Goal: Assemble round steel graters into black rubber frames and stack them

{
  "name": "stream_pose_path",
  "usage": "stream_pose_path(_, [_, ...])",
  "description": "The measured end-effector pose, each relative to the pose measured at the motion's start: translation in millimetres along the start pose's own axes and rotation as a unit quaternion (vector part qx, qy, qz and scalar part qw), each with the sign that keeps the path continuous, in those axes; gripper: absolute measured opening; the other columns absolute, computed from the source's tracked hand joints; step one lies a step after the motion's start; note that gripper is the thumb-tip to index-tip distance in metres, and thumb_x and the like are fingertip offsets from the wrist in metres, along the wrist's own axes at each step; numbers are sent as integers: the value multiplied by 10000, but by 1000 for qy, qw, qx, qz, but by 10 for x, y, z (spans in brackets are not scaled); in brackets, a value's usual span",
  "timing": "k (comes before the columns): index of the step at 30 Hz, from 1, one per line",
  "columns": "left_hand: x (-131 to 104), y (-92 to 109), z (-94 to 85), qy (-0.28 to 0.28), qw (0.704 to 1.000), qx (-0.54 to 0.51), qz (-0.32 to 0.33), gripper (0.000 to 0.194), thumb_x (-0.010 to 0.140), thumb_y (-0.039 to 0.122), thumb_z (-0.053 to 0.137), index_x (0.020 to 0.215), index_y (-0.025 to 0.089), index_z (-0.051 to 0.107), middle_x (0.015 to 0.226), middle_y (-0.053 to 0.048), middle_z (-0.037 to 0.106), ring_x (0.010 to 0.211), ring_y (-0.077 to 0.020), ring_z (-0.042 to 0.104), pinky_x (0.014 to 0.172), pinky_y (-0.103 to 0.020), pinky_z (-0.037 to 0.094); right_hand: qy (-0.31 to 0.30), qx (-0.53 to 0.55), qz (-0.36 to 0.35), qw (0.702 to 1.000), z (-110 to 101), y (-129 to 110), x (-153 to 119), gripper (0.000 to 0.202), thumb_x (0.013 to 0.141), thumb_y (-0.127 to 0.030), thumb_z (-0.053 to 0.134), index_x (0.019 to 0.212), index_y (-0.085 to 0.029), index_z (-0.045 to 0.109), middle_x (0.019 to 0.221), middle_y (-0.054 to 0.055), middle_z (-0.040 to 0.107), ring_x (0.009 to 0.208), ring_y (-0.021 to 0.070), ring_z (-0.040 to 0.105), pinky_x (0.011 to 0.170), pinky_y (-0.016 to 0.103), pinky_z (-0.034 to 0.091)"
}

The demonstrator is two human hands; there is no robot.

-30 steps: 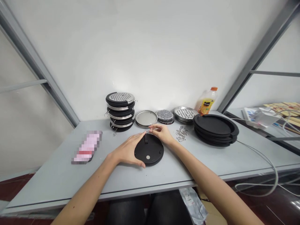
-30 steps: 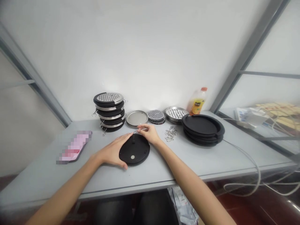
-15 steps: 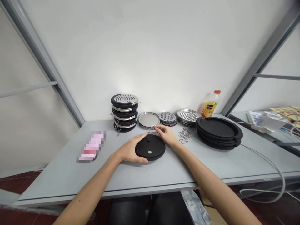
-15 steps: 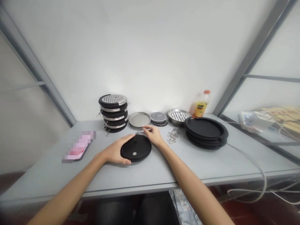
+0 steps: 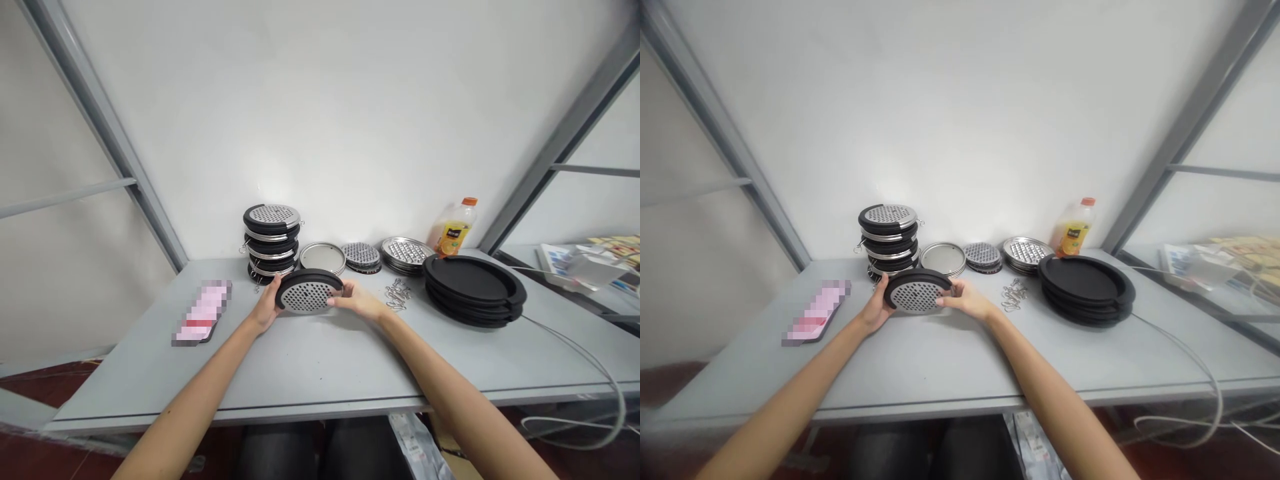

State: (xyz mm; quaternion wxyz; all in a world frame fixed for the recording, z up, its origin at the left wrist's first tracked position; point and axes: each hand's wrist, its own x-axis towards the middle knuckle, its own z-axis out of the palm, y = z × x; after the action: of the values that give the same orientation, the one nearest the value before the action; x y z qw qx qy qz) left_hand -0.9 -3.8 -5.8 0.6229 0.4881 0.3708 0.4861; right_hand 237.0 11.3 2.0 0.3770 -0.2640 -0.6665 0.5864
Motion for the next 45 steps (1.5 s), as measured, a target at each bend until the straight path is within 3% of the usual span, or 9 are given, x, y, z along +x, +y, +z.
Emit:
stream_pose_path(5, [-24,68,51,-21,999,-22,-17,633,828,722,415,1159,223,619,1014,-98,713,892,-251,687,713,-352,562,124,82,1,989,-23,12,29,368,721,-478,709,911,-166,665,917,84,730,871,237,682,844,383,522])
stream_pose_path(10, [3,152,48,82,996,3,19,317,774,328,726,1019,162,613,882,-68,715,676,-158,692,615,-278,564,203,163,65,963,-206,-67,7,381,870,-472,446,926,-159,655,908,142,731,917,283,686,817,432,546])
stream_pose_path(14, [26,170,-14,108,992,-63,-8,136,835,168,642,962,120,642,906,-100,728,763,-160,711,688,-273,577,227,154,121,954,-301,-9,24,282,857,-371,464,885,-159,648,877,133,736,839,260,700,771,406,563])
stream_pose_path(19, [29,179,-45,84,989,-121,-25,197,914,215,524,1008,103,657,1002,-141,726,936,-210,704,841,-334,563,201,88,180,959,-273,176,59,216,799,-358,600,817,-150,656,824,110,736,671,206,678,604,312,552])
stream_pose_path(24, [19,212,-41,52,986,-154,-40,318,956,307,434,1027,105,669,1090,-152,702,1013,-221,679,916,-357,528,180,-25,138,974,-224,208,53,332,786,-464,619,770,-135,660,713,68,704,590,172,624,513,253,482])
stream_pose_path(30, [-2,179,-12,61,992,-103,-29,148,832,177,649,965,129,696,992,-106,732,922,-185,695,832,-300,546,208,-286,13,935,-138,203,51,374,838,-481,524,785,-158,706,747,18,709,775,238,657,682,301,502])
stream_pose_path(34, [2,145,-15,85,994,-68,-23,159,743,137,738,899,120,711,871,-71,743,678,-100,677,722,-228,542,217,-309,-6,926,-75,228,58,337,858,-416,525,969,-167,722,1021,78,729,960,271,658,862,383,493])
stream_pose_path(37, [15,144,-24,111,992,-59,-21,155,712,165,776,840,123,701,797,-52,739,604,-82,657,677,-210,535,214,-323,-20,922,-75,208,50,326,862,-402,532,996,-172,720,1041,99,725,970,275,661,853,402,508])
stream_pose_path(45, [3,213,-18,101,986,-114,-63,279,936,349,514,973,115,662,857,-87,735,656,-156,700,622,-274,561,87,-318,-76,941,-141,65,-25,323,837,-420,603,1023,-180,716,1118,101,688,1081,273,616,976,429,451])
